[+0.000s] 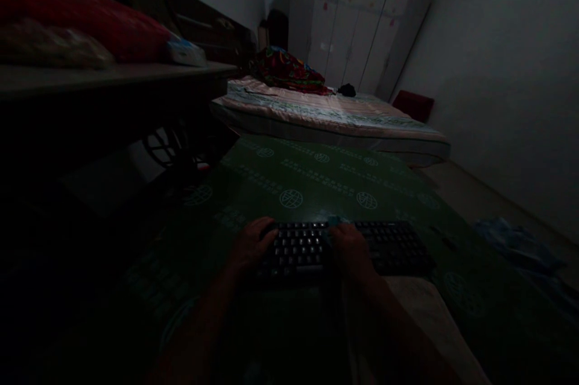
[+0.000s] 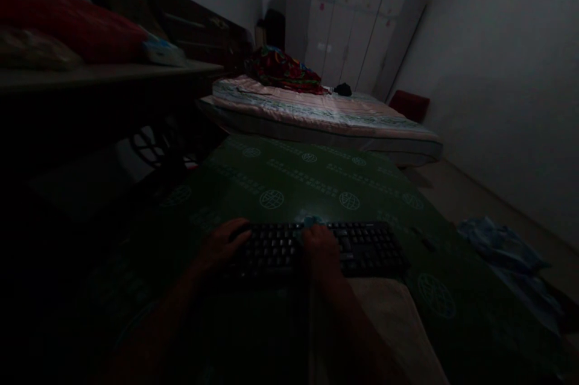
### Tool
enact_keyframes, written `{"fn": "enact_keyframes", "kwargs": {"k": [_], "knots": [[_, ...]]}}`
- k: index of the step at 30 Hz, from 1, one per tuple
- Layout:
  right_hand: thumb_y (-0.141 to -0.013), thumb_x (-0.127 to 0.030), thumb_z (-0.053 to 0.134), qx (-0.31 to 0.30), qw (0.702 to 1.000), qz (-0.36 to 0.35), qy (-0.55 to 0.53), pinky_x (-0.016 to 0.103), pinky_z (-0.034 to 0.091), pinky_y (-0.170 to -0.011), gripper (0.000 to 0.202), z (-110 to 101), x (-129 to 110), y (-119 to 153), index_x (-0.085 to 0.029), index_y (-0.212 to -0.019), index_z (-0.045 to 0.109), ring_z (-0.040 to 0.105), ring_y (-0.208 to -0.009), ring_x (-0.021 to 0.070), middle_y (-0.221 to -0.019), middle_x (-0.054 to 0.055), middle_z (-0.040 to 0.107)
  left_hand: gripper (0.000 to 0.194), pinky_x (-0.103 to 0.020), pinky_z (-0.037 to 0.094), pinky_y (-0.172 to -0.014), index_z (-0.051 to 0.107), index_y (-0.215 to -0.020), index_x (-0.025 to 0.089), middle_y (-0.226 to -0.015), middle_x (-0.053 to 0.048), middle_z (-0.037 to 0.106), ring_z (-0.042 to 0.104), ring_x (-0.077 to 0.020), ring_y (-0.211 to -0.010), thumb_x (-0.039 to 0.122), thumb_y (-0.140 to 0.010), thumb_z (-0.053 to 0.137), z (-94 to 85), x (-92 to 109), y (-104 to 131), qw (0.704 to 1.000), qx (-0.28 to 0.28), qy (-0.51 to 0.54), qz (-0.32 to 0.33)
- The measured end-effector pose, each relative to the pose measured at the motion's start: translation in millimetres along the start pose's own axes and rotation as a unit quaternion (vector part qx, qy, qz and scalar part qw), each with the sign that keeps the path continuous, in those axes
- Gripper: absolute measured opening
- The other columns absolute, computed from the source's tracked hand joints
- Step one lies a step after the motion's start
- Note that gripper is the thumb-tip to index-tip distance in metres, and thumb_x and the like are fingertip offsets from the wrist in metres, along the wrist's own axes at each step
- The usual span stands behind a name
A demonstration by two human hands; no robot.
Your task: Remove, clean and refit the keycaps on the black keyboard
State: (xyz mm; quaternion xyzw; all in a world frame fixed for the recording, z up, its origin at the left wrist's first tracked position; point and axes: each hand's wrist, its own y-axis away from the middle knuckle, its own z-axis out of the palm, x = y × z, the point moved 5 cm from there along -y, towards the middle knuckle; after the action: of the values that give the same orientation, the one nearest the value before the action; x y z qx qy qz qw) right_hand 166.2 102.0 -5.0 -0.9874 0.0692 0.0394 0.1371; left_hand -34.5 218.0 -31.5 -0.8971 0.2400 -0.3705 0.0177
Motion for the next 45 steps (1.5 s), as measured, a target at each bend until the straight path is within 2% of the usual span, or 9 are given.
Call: {"fn": "enact_keyframes", "kwargs": {"k": [3,5,11,14,23,31,36,41,45], "knots": [[-0.082,-0.003,0.046,0.013,0.999,0.045,0.004,0.027,0.037,-0.073,0.024,-1.4,17.6,-0.4,-0.019,-0.086,0.064,0.054,-0.087,0.0187,-0.091,0.007,0.064,0.043,-0.038,0.044,-0.100,0.065,-0.106,0.020,-0.119,-0.009,0.065,0.058,-0.0239,-0.113,0.048,-0.079,0.047,0.2,0.5,0.3,1.000,-0.005,0.005,0.005],[-0.082,-0.004,0.046,0.005,0.999,0.041,-0.006,0.027,0.037,-0.072,0.023,0.4,10.1,-2.4,-0.019,-0.085,0.064,0.054,-0.086,0.0188,-0.090,0.007,0.064,0.043,-0.038,0.044,-0.099,0.065,-0.106,0.020,-0.119,-0.009,0.065,0.058,-0.0239,-0.113,0.048,-0.078,0.047,0.9,-0.1,0.1,1.000,-0.005,0.004,0.004],[-0.085,-0.007,0.047,-0.002,0.996,-0.072,-0.054,0.029,0.039,-0.072,0.021,3.3,-64.5,-11.8,-0.016,-0.086,0.065,0.054,-0.087,0.0212,-0.091,0.009,0.065,0.043,-0.039,0.045,-0.099,0.065,-0.107,0.019,-0.119,-0.009,0.065,0.058,-0.0246,-0.112,0.045,-0.079,0.045,1.6,-1.4,-0.3,1.000,0.001,-0.002,0.002],[-0.085,-0.008,0.048,-0.002,0.992,-0.111,-0.067,0.029,0.039,-0.074,0.019,2.7,-83.5,-12.6,-0.017,-0.087,0.065,0.054,-0.088,0.0204,-0.094,0.008,0.065,0.041,-0.039,0.046,-0.097,0.065,-0.105,0.019,-0.116,-0.010,0.066,0.059,-0.0244,-0.111,0.043,-0.080,0.044,1.6,-0.7,-0.3,1.000,0.001,0.000,0.010],[-0.084,-0.006,0.050,0.017,0.996,-0.075,-0.050,0.028,0.038,-0.072,0.020,7.4,-41.5,1.8,-0.018,-0.083,0.065,0.053,-0.085,0.0192,-0.090,0.007,0.064,0.036,-0.037,0.045,-0.098,0.066,-0.104,0.019,-0.116,-0.008,0.066,0.059,-0.0222,-0.110,0.038,-0.082,0.044,5.6,-3.7,1.6,0.999,0.010,0.020,0.030],[-0.083,-0.009,0.053,0.071,0.974,-0.192,-0.094,0.029,0.039,-0.069,0.015,15.3,-84.0,3.7,-0.018,-0.085,0.064,0.054,-0.082,0.0197,-0.089,0.007,0.065,0.032,-0.036,0.048,-0.094,0.067,-0.099,0.021,-0.109,-0.006,0.069,0.062,-0.0212,-0.103,0.033,-0.080,0.045,2.9,-1.6,1.2,0.998,0.007,0.051,0.024],[-0.085,-0.009,0.051,0.046,0.983,-0.156,-0.089,0.031,0.041,-0.072,0.016,18.8,-95.9,-13.0,-0.016,-0.085,0.065,0.054,-0.084,0.0208,-0.089,0.009,0.065,0.036,-0.036,0.047,-0.096,0.069,-0.101,0.020,-0.112,-0.006,0.070,0.062,-0.0221,-0.106,0.032,-0.079,0.043,-1.4,-5.2,1.0,0.997,0.013,0.081,-0.012],[-0.087,-0.010,0.049,0.025,0.973,-0.203,-0.106,0.031,0.042,-0.075,0.018,20.4,-117.2,-18.9,-0.016,-0.094,0.065,0.055,-0.088,0.0203,-0.095,0.010,0.066,0.041,-0.036,0.049,-0.094,0.068,-0.105,0.017,-0.111,-0.007,0.071,0.064,-0.0227,-0.104,0.035,-0.079,0.042,-6.4,-9.6,0.2,0.991,0.029,0.118,-0.050],[-0.088,-0.010,0.046,0.019,0.980,-0.171,-0.099,0.031,0.041,-0.077,0.021,20.0,-113.9,-27.5,-0.016,-0.092,0.066,0.055,-0.089,0.0200,-0.094,0.010,0.065,0.041,-0.037,0.050,-0.093,0.068,-0.105,0.017,-0.109,-0.007,0.071,0.065,-0.0230,-0.103,0.036,-0.078,0.043,-7.4,-12.9,-1.3,0.986,0.048,0.143,-0.068]]}}
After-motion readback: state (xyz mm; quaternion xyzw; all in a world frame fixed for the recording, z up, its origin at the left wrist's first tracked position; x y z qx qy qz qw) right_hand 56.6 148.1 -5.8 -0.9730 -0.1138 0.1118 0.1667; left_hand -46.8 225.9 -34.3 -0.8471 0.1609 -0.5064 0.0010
